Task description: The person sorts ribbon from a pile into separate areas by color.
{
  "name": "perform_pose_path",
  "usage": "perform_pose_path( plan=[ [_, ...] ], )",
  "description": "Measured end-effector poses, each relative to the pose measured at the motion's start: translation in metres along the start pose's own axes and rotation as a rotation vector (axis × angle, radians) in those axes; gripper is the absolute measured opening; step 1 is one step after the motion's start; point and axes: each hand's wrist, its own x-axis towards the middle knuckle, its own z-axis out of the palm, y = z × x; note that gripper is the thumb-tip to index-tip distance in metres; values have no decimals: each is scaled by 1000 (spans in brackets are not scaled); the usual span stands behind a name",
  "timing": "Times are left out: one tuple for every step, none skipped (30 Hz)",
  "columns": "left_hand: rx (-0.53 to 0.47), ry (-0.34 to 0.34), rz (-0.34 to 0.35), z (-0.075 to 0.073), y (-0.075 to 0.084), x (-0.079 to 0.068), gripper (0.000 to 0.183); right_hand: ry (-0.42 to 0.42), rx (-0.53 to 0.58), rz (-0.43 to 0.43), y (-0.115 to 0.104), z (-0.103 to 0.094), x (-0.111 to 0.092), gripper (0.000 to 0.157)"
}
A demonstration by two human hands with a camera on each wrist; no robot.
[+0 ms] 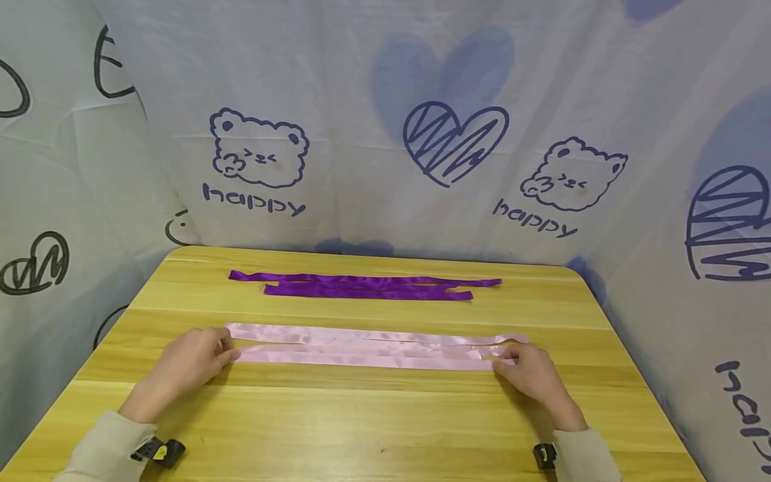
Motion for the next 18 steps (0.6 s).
perform_pose_path(
  plan=[
    [0,0,-11,0,0,0,17,-3,2,2,0,0,0,17],
    [2,-1,-19,-1,0,0,17,-5,2,3,1,0,0,17],
    [1,-2,-28,-1,-1,0,17,-9,4,5,1,0,0,17],
    [2,-3,-35,-1,-1,0,17,-11,4,5,1,0,1,18],
    [3,-5,-43,-1,-1,0,17,-10,2,6,2,-1,1,18],
    [4,-2,-43,-2,-1,0,17,-11,2,7,2,-1,1,18],
    [8,0,-45,-2,-1,0,18,-10,3,7,2,-2,1,19],
    [9,2,-43,-2,-1,0,19,-10,4,5,2,-2,1,19],
    [10,4,-42,-3,-1,0,20,-9,5,5,2,-3,0,19],
    [12,4,-41,-3,-1,0,20,-8,3,2,2,-4,0,19],
    [14,4,-40,-3,-1,0,21,-14,2,5,1,-5,-1,19],
    [18,8,-36,-4,0,0,21,-16,-6,8,0,-7,-1,20],
    [23,11,-36,-4,0,1,22,-13,-14,12,0,-10,-2,20],
    [24,18,-34,-5,1,1,23,-10,-24,17,-2,-14,-2,21],
    [24,23,-38,-6,2,2,24,-8,-35,26,-4,-19,-2,22],
    [32,34,-37,-7,2,3,26,-3,-47,34,-6,-26,-2,23],
    [41,53,-35,-8,4,4,28,10,-60,42,-8,-32,-1,25],
    [54,78,-33,-10,5,5,31,28,-74,45,-10,-39,1,26]
  ],
)
